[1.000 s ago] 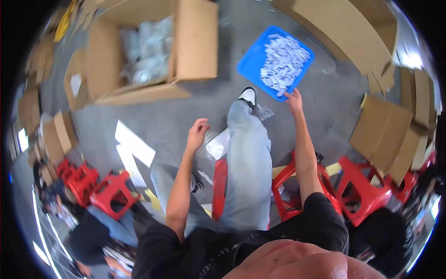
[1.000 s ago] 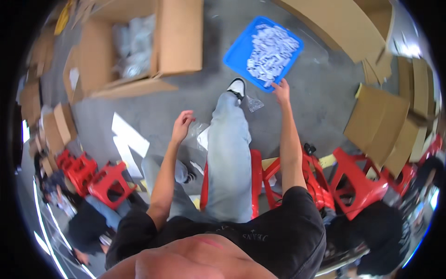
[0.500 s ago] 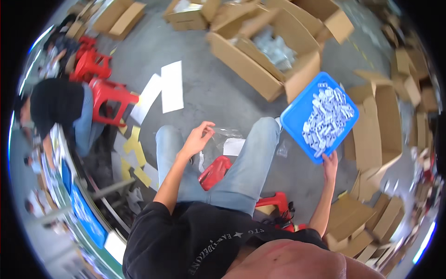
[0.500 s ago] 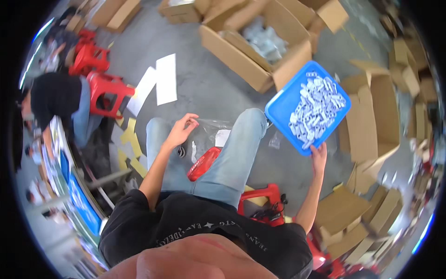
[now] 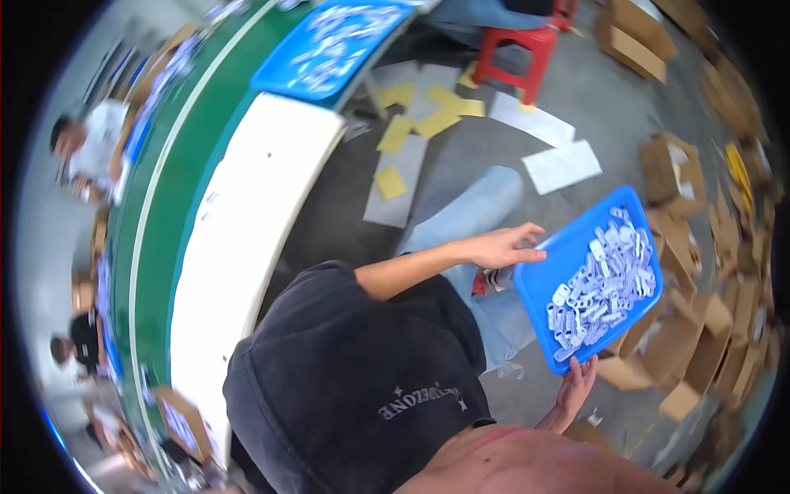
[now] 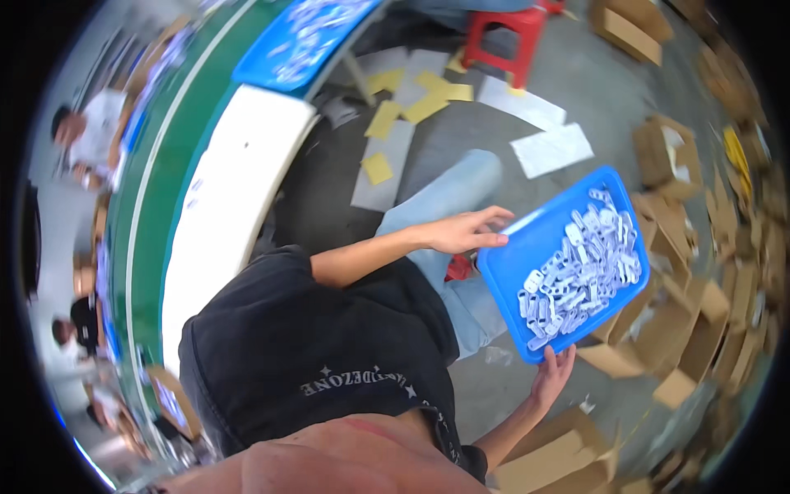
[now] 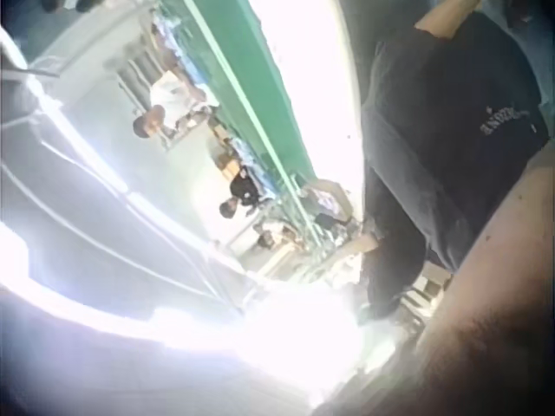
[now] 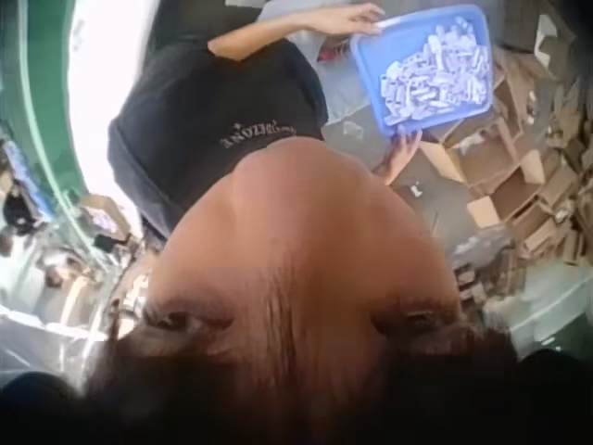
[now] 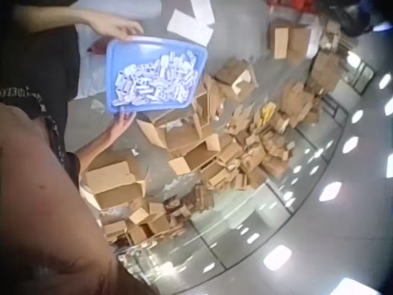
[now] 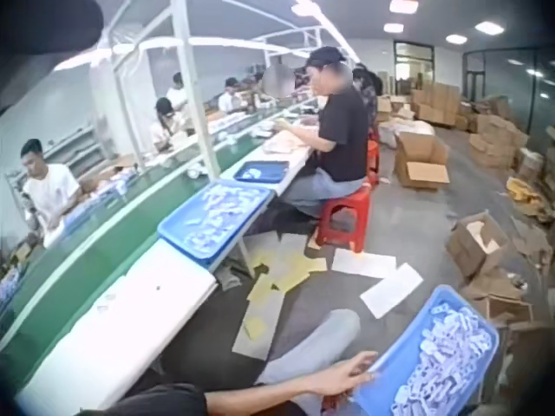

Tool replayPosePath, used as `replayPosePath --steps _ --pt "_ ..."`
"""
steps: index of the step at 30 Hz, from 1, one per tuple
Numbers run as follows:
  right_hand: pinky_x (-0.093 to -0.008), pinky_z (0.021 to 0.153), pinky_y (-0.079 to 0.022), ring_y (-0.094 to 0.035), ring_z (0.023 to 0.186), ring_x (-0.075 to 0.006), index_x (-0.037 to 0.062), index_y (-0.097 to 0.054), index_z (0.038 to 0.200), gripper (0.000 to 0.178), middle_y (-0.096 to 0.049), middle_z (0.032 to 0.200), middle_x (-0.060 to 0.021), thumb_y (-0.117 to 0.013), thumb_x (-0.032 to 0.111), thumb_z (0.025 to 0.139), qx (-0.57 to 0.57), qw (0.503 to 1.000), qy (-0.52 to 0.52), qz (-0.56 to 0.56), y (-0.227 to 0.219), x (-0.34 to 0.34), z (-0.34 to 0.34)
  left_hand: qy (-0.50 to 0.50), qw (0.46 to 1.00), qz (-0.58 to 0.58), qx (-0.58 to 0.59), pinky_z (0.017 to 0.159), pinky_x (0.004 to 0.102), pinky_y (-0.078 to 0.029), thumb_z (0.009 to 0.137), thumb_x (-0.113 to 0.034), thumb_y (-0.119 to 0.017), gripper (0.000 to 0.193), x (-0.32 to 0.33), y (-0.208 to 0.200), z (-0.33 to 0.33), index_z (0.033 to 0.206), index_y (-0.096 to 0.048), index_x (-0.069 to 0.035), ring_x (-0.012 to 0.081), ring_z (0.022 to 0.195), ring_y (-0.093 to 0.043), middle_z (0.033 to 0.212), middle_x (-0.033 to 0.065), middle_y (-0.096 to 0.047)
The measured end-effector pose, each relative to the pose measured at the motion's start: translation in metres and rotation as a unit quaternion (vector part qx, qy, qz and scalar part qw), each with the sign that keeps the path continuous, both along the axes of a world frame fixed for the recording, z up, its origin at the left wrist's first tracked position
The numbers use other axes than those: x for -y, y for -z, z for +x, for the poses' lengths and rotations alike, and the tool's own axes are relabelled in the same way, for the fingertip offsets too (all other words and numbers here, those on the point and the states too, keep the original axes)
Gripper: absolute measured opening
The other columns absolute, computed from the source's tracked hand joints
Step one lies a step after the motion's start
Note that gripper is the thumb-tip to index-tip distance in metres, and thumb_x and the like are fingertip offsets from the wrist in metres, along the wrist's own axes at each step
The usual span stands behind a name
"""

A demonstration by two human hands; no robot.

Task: The user is seen assembling small handheld electronic fans at a manufacturing workstation.

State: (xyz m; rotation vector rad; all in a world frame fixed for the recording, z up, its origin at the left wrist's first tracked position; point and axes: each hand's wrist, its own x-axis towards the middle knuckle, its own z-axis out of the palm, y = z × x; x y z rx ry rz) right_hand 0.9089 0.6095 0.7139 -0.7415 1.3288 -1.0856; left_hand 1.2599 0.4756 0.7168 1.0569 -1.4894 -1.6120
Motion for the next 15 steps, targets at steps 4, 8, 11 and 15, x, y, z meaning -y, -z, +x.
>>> replayPosePath --steps 4,8,11,15 --pt "-0.025 0.072 -0.049 -0.059 0.094 -0.0144 0.0014 -0.041 0.13 0.05 -0.059 0.11 -0.0072 -0.062 0.006 0.084 -0.007 0.994 -0.11 -0.018 -0.057 -0.009 0.172 -0.116 0.992 -0.014 0.057 0.085 0.0328 -0.046 0.09 -0.029 -0.06 0.055 -0.098 -0.053 0.158 0.132 -0.039 -0.002 0.0216 0.103 -0.057 0.119 0.0164 -0.055" --pt "-0.0216 0.068 -0.046 -0.058 0.084 -0.009 0.002 -0.044 0.127 0.045 -0.062 0.1 -0.0036 -0.061 0.008 0.085 -0.034 0.94 -0.337 -0.03 -0.106 0.034 0.326 -0.319 0.946 0.033 -0.052 0.089 0.0331 -0.045 0.087 -0.012 -0.059 0.053 -0.202 -0.074 0.298 0.134 -0.038 -0.001 0.0186 0.107 -0.053 0.12 0.0121 -0.054" --pt "-0.023 0.075 -0.047 -0.06 0.089 -0.01 0.0015 -0.046 0.126 0.042 -0.062 0.104 -0.0046 -0.06 0.012 0.088 -0.006 0.86 -0.503 -0.082 -0.124 0.083 0.436 -0.477 0.878 0.0 -0.034 0.087 0.032 -0.046 0.084 -0.007 -0.057 0.052 -0.256 -0.091 0.361 0.132 -0.04 0.0 0.0175 0.102 -0.054 0.116 0.0106 -0.056" --pt "-0.024 0.076 -0.047 -0.06 0.087 -0.0105 0.0017 -0.05 0.122 0.039 -0.062 0.1 -0.0039 -0.06 0.016 0.088 -0.001 0.802 -0.584 -0.124 -0.143 0.103 0.56 -0.587 0.809 0.026 0.026 0.084 0.0296 -0.047 0.079 -0.008 -0.058 0.052 -0.293 -0.144 0.436 0.128 -0.046 0.002 0.0172 0.092 -0.057 0.103 0.0103 -0.06"
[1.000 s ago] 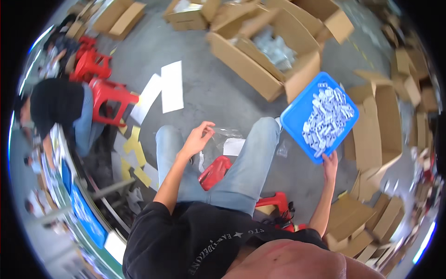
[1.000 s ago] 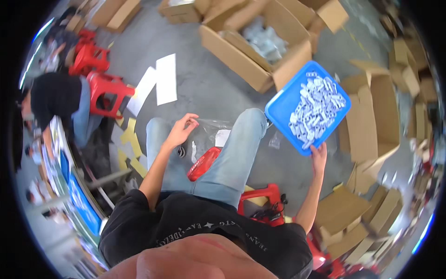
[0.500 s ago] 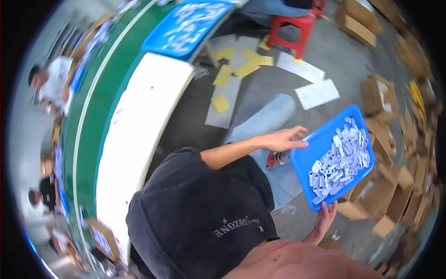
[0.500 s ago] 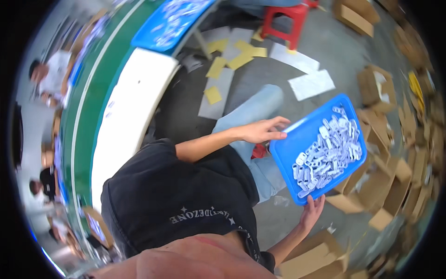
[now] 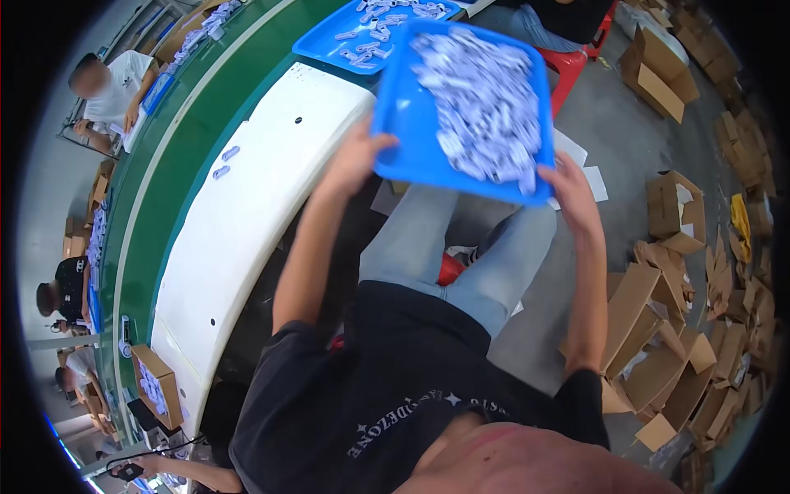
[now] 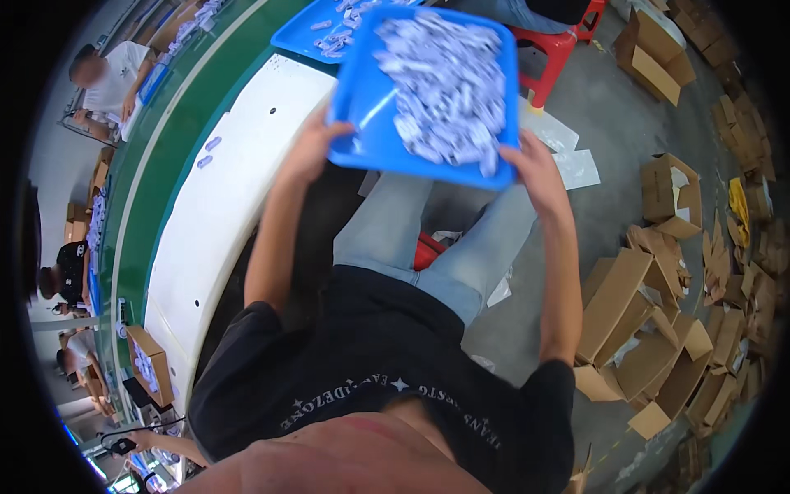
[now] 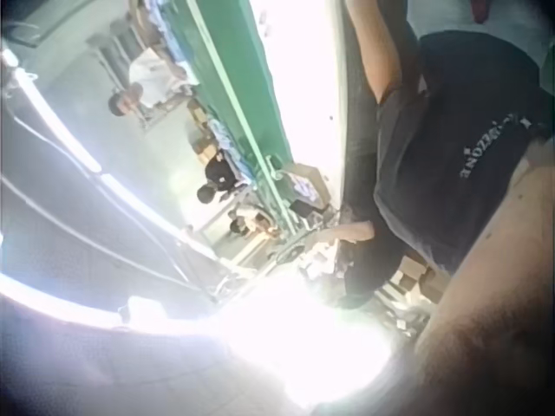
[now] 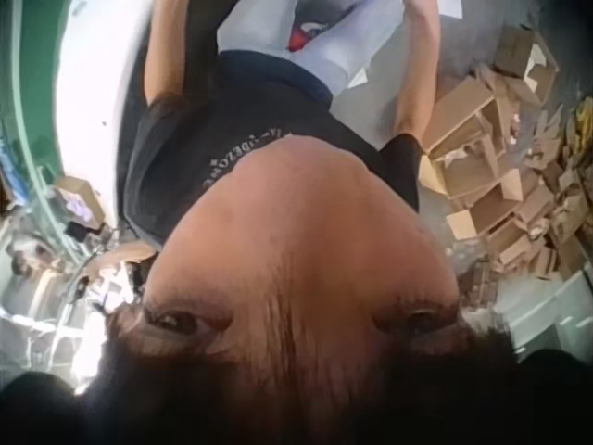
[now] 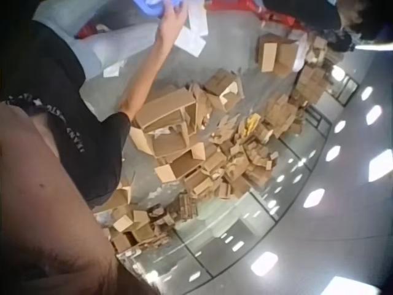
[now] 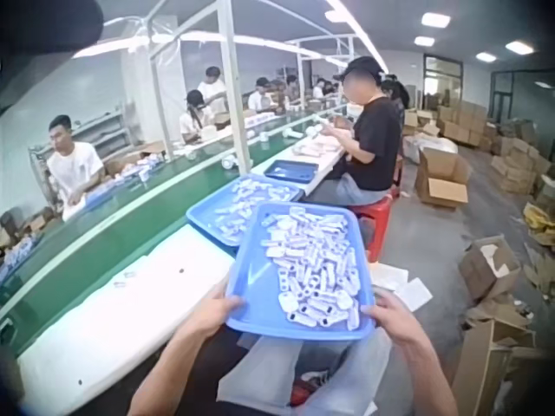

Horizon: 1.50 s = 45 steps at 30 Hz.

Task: The user is seen assembling small handheld electronic fans at a manufacturing workstation.

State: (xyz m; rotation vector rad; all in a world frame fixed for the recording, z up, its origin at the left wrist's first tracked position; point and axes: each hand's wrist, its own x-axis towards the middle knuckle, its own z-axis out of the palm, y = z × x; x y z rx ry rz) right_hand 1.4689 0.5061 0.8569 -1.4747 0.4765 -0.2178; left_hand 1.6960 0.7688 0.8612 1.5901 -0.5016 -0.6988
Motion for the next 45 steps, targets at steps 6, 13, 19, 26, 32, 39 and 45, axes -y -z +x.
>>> replayPosePath --steps 6,13,19,26,32,39,45 --pt "-0.0335 0.077 -0.053 -0.062 0.088 -0.0167 -0.0002 -0.054 0.111 0.026 -0.061 0.101 -0.009 -0.057 0.016 0.09 0.091 0.99 -0.096 0.052 -0.007 -0.008 0.157 -0.05 0.992 0.02 0.113 0.072 0.0306 -0.054 0.08 -0.011 -0.057 0.031 -0.037 -0.067 0.109 0.106 -0.054 0.007 0.0219 0.079 -0.062 0.092 0.0133 -0.06" --pt "-0.0358 0.078 -0.056 -0.063 0.087 -0.0197 -0.003 -0.053 0.109 0.026 -0.061 0.099 -0.0107 -0.056 0.017 0.091 0.095 0.979 -0.119 0.136 -0.007 -0.051 0.211 -0.08 0.982 0.117 0.125 0.064 0.0309 -0.059 0.082 -0.014 -0.056 0.026 -0.058 -0.127 0.158 0.095 -0.054 0.008 0.025 0.07 -0.064 0.088 0.0151 -0.057" --pt "-0.0313 0.067 -0.054 -0.063 0.081 -0.0181 -0.0019 -0.053 0.107 0.026 -0.061 0.099 -0.0116 -0.056 0.02 0.092 0.1 0.973 -0.113 0.178 -0.009 -0.084 0.214 -0.04 0.968 0.187 0.162 0.064 0.0304 -0.059 0.081 -0.018 -0.057 0.024 -0.072 -0.164 0.187 0.091 -0.055 0.004 0.0232 0.069 -0.063 0.089 0.012 -0.056" --pt "-0.0247 0.054 -0.044 -0.061 0.076 -0.015 -0.0008 -0.053 0.103 0.031 -0.06 0.098 -0.0139 -0.059 0.028 0.091 0.067 0.979 -0.133 0.138 -0.011 -0.105 0.223 0.252 0.939 0.013 0.232 0.054 0.0333 -0.053 0.074 -0.019 -0.058 0.021 -0.076 -0.193 0.27 0.085 -0.066 -0.003 0.0207 0.067 -0.063 0.08 0.0099 -0.063" --pt "-0.0321 0.068 -0.049 -0.062 0.083 -0.0246 -0.0046 -0.049 0.11 0.057 -0.06 0.098 -0.0195 -0.064 0.044 0.084 0.038 0.976 0.034 -0.209 0.0 -0.072 0.232 -0.065 0.883 0.329 0.327 0.05 0.0354 -0.051 0.072 -0.017 -0.057 0.021 -0.009 -0.197 0.211 0.077 -0.066 0.001 0.0216 0.064 -0.063 0.073 0.0107 -0.063" --pt "-0.0433 0.092 -0.041 -0.052 0.106 -0.0389 -0.005 -0.04 0.123 0.075 -0.051 0.114 -0.0301 -0.059 0.055 0.081 0.143 0.91 0.14 -0.364 -0.006 -0.089 0.309 0.273 0.924 0.084 0.256 0.053 0.0364 -0.051 0.07 -0.018 -0.056 0.023 -0.019 -0.218 0.231 0.072 -0.064 0.004 0.0246 0.062 -0.063 0.07 0.0134 -0.063" --pt "-0.0455 0.098 -0.036 -0.045 0.114 -0.0432 -0.003 -0.04 0.126 0.073 -0.047 0.118 -0.0327 -0.055 0.054 0.083 0.101 0.919 0.132 -0.357 0.004 -0.089 0.328 0.043 0.769 0.319 0.552 0.06 0.0415 -0.051 0.067 -0.021 -0.056 0.029 0.02 -0.195 0.203 0.068 -0.062 0.008 0.0346 0.067 -0.064 0.071 0.0237 -0.063"
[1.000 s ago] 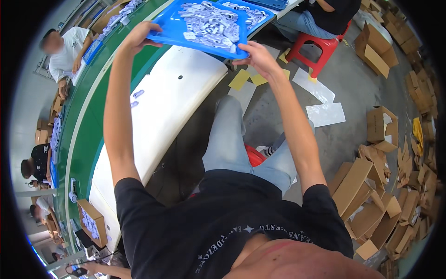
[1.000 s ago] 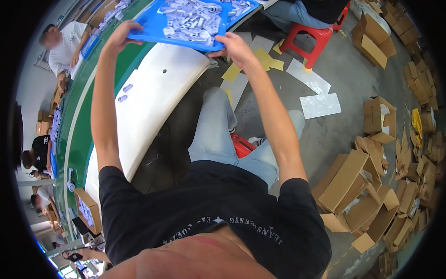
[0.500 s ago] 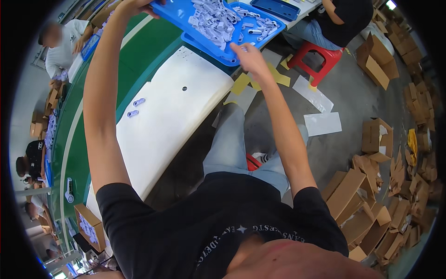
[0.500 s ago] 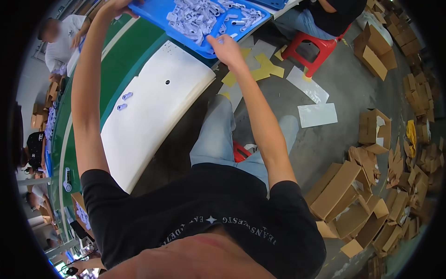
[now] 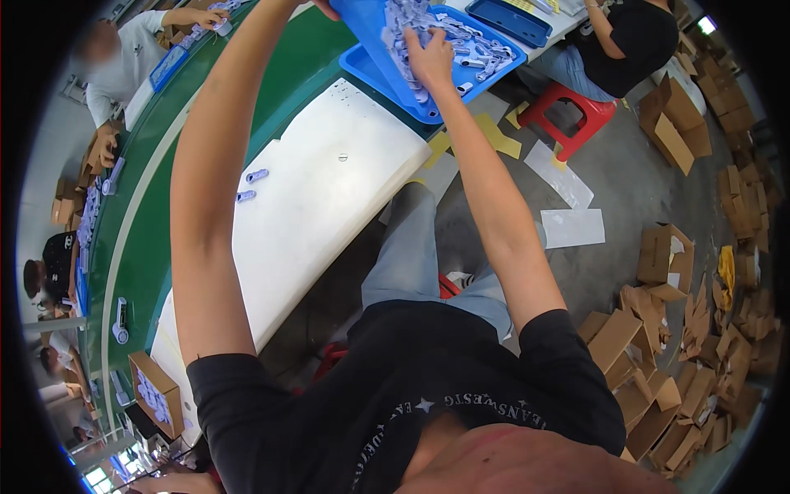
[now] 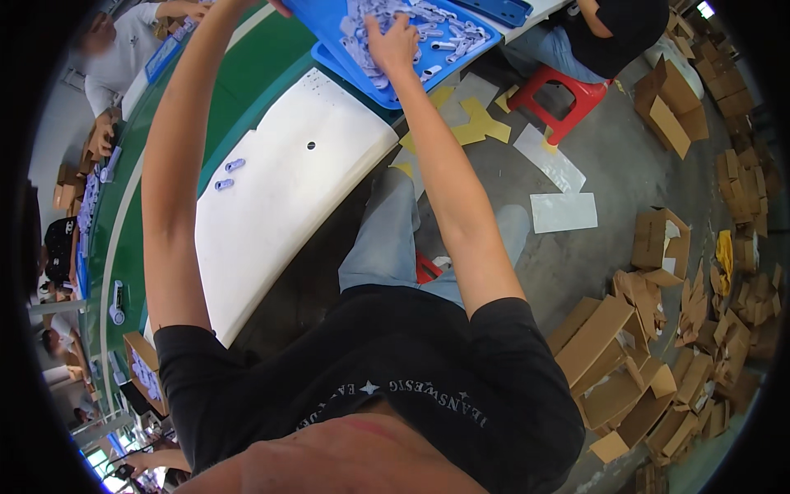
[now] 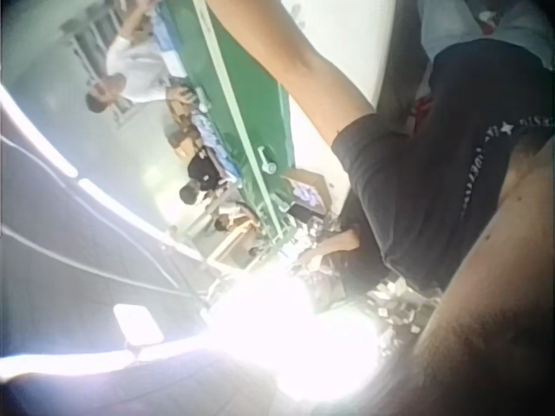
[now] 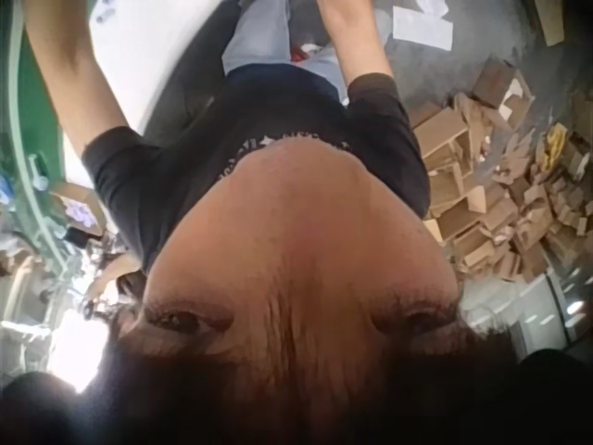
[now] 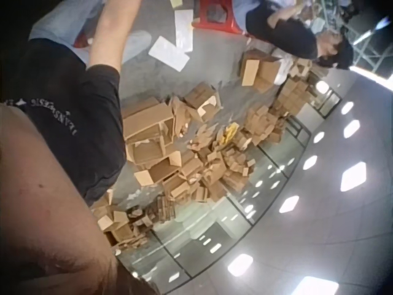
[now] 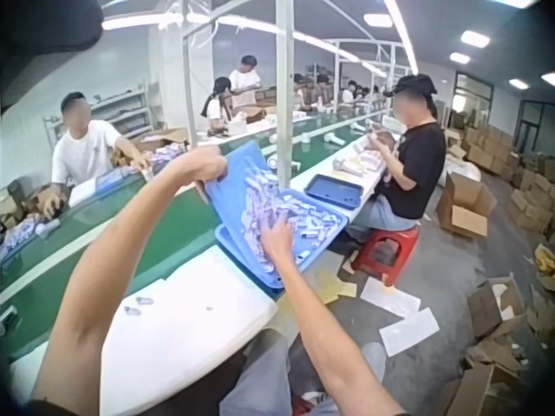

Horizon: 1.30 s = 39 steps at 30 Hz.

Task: The user is seen assembling small handheld electronic fans at a manufacturing workstation.

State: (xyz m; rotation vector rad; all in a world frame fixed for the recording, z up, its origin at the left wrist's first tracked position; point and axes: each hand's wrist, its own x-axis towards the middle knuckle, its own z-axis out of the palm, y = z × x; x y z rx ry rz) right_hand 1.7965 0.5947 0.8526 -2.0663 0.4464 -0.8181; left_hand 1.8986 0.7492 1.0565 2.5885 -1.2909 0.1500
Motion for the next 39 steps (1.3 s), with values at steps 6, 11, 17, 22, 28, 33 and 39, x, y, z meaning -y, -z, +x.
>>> replayPosePath --steps 6,11,17,22,28,33,39 --pt "-0.0455 0.096 -0.038 -0.049 0.11 -0.0458 -0.0039 -0.049 0.122 0.061 -0.052 0.116 -0.0326 -0.052 0.047 0.087 0.024 0.999 0.026 -0.024 0.016 0.011 0.002 -0.086 0.991 -0.003 0.102 0.067 0.046 -0.051 0.068 -0.02 -0.052 0.03 0.003 0.034 -0.005 0.068 -0.064 0.007 0.0426 0.076 -0.063 0.078 0.0313 -0.061" --pt "-0.0477 0.095 -0.038 -0.049 0.11 -0.0435 -0.0004 -0.05 0.122 0.056 -0.052 0.116 -0.0297 -0.051 0.044 0.087 0.02 0.999 0.04 0.003 0.017 0.03 0.006 -0.032 0.983 0.078 0.162 0.068 0.0462 -0.051 0.068 -0.017 -0.051 0.029 0.003 0.031 -0.029 0.068 -0.062 0.01 0.0428 0.077 -0.063 0.079 0.0331 -0.06" --pt "-0.0437 0.095 -0.04 -0.052 0.11 -0.041 -0.0014 -0.054 0.121 0.059 -0.055 0.117 -0.0275 -0.051 0.048 0.088 0.11 0.991 -0.013 -0.078 -0.007 -0.007 -0.006 -0.155 0.981 -0.115 0.007 0.066 0.046 -0.051 0.066 -0.014 -0.05 0.028 -0.01 0.012 -0.057 0.07 -0.061 0.012 0.0429 0.074 -0.063 0.079 0.0333 -0.06" --pt "-0.0431 0.093 -0.042 -0.054 0.108 -0.0401 0.0 -0.056 0.119 0.057 -0.056 0.116 -0.0256 -0.054 0.046 0.086 0.138 0.979 -0.017 -0.151 -0.007 -0.01 -0.005 -0.13 0.988 -0.086 0.017 0.061 0.0449 -0.051 0.066 -0.012 -0.049 0.029 -0.005 -0.001 -0.068 0.074 -0.061 0.013 0.0428 0.07 -0.064 0.077 0.0341 -0.06" --pt "-0.0437 0.088 -0.045 -0.057 0.101 -0.0393 -0.0004 -0.06 0.109 0.044 -0.06 0.108 -0.025 -0.056 0.036 0.084 0.124 0.987 0.029 -0.096 0.002 0.012 -0.002 -0.154 0.98 -0.125 -0.029 0.06 0.0446 -0.051 0.067 -0.011 -0.048 0.03 -0.005 -0.011 -0.1 0.075 -0.06 0.015 0.0436 0.07 -0.064 0.073 0.0357 -0.058" --pt "-0.0444 0.083 -0.046 -0.059 0.093 -0.0384 -0.0012 -0.061 0.103 0.035 -0.062 0.1 -0.0227 -0.055 0.027 0.082 0.086 0.992 0.06 -0.07 0.004 0.033 0.005 -0.178 0.975 -0.134 -0.018 0.061 0.045 -0.051 0.067 -0.01 -0.048 0.029 -0.023 -0.012 -0.085 0.074 -0.058 0.017 0.0439 0.07 -0.064 0.071 0.036 -0.057" --pt "-0.0433 0.082 -0.047 -0.061 0.091 -0.0373 -0.0018 -0.06 0.104 0.036 -0.063 0.096 -0.0219 -0.057 0.027 0.082 0.107 0.987 0.073 -0.097 0.004 0.051 0.029 -0.163 0.979 -0.114 0.049 0.062 0.0451 -0.053 0.068 -0.009 -0.047 0.029 -0.023 -0.014 -0.091 0.074 -0.058 0.017 0.0423 0.069 -0.065 0.071 0.0346 -0.059"
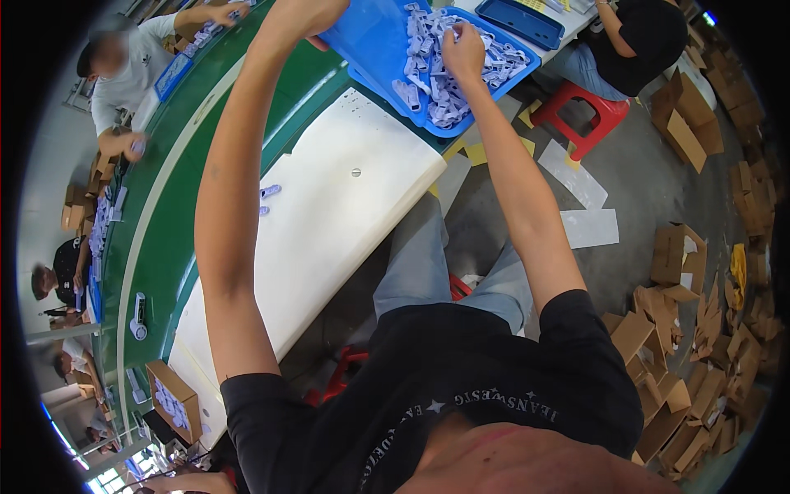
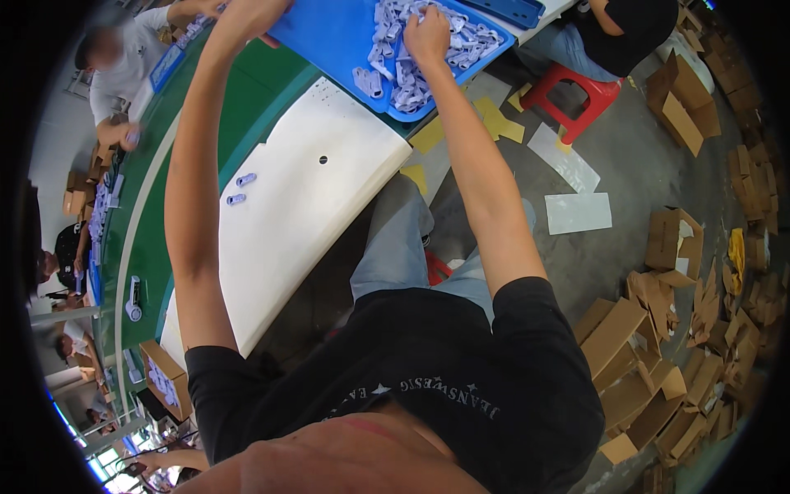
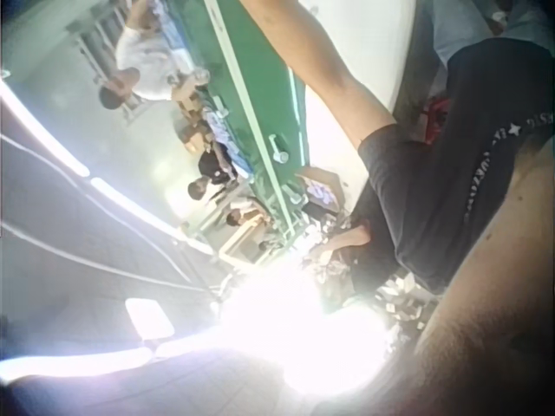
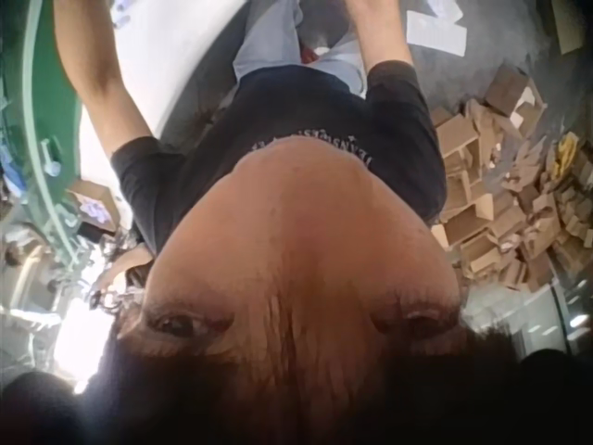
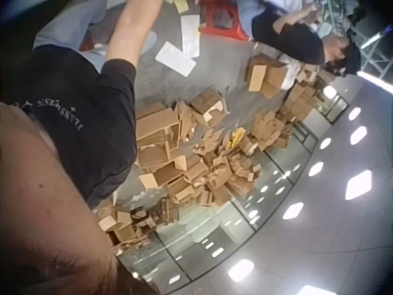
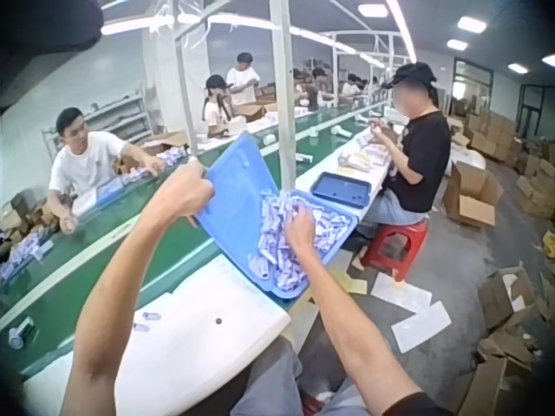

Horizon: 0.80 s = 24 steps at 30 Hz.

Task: The user is seen assembling small handheld electronic fans at a manufacturing workstation.

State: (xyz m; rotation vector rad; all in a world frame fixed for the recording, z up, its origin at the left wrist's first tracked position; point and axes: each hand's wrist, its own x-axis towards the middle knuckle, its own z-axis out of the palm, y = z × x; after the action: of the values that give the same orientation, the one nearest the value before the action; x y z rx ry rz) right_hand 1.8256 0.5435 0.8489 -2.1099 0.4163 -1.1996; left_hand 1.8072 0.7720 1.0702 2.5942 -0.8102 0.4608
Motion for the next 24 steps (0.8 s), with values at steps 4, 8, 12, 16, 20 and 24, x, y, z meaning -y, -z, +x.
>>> replayPosePath --steps 4,8,12,16,20,24 --pt "-0.0407 0.082 -0.048 -0.061 0.092 -0.0363 -0.0024 -0.06 0.103 0.038 -0.063 0.097 -0.0225 -0.059 0.029 0.081 0.086 0.994 -0.054 -0.039 -0.02 0.023 0.037 0.03 0.997 -0.011 -0.064 0.063 0.0448 -0.054 0.068 -0.009 -0.047 0.028 0.009 -0.007 -0.024 0.074 -0.06 0.016 0.0411 0.068 -0.065 0.071 0.0332 -0.06" --pt "-0.0408 0.091 -0.045 -0.059 0.103 -0.0369 0.0033 -0.053 0.123 0.045 -0.059 0.112 -0.0264 -0.062 0.022 0.084 0.161 0.971 -0.174 0.015 -0.099 0.001 0.086 0.357 0.9 -0.183 -0.17 0.061 0.0446 -0.054 0.068 -0.008 -0.045 0.029 -0.013 -0.03 -0.041 0.074 -0.06 0.016 0.0409 0.066 -0.065 0.07 0.033 -0.06" --pt "-0.0418 0.084 -0.046 -0.059 0.097 -0.0391 0.0002 -0.054 0.116 0.037 -0.061 0.104 -0.0265 -0.06 0.017 0.084 0.158 0.957 -0.232 -0.076 -0.121 0.003 0.1 0.347 0.916 -0.186 -0.072 0.055 0.0439 -0.054 0.069 -0.007 -0.044 0.029 0.0 -0.017 -0.02 0.074 -0.059 0.017 0.0398 0.061 -0.065 0.069 0.032 -0.061" --pt "-0.0439 0.079 -0.047 -0.06 0.09 -0.0401 -0.0018 -0.056 0.106 0.03 -0.062 0.095 -0.0259 -0.06 0.016 0.083 0.035 0.959 -0.243 -0.138 -0.111 0.026 0.094 0.044 0.996 -0.016 -0.07 0.05 0.0431 -0.054 0.069 -0.007 -0.044 0.029 0.023 -0.026 -0.022 0.074 -0.06 0.016 0.039 0.057 -0.064 0.068 0.0314 -0.061" --pt "-0.0457 0.076 -0.047 -0.059 0.085 -0.0413 -0.0024 -0.055 0.099 0.026 -0.061 0.089 -0.0253 -0.061 0.016 0.081 -0.002 0.961 -0.237 -0.142 -0.074 0.038 0.073 0.048 0.999 0.008 -0.016 0.047 0.0421 -0.054 0.069 -0.006 -0.043 0.028 0.019 -0.023 -0.011 0.074 -0.061 0.015 0.0384 0.055 -0.064 0.067 0.0302 -0.061" --pt "-0.047 0.075 -0.046 -0.058 0.084 -0.0429 -0.0029 -0.054 0.097 0.027 -0.06 0.087 -0.0257 -0.062 0.016 0.08 -0.031 0.962 -0.251 -0.101 -0.058 0.015 0.059 0.323 0.903 -0.178 -0.218 0.048 0.0427 -0.053 0.069 -0.006 -0.044 0.028 -0.008 -0.046 -0.044 0.074 -0.061 0.015 0.0388 0.055 -0.064 0.066 0.03 -0.061"
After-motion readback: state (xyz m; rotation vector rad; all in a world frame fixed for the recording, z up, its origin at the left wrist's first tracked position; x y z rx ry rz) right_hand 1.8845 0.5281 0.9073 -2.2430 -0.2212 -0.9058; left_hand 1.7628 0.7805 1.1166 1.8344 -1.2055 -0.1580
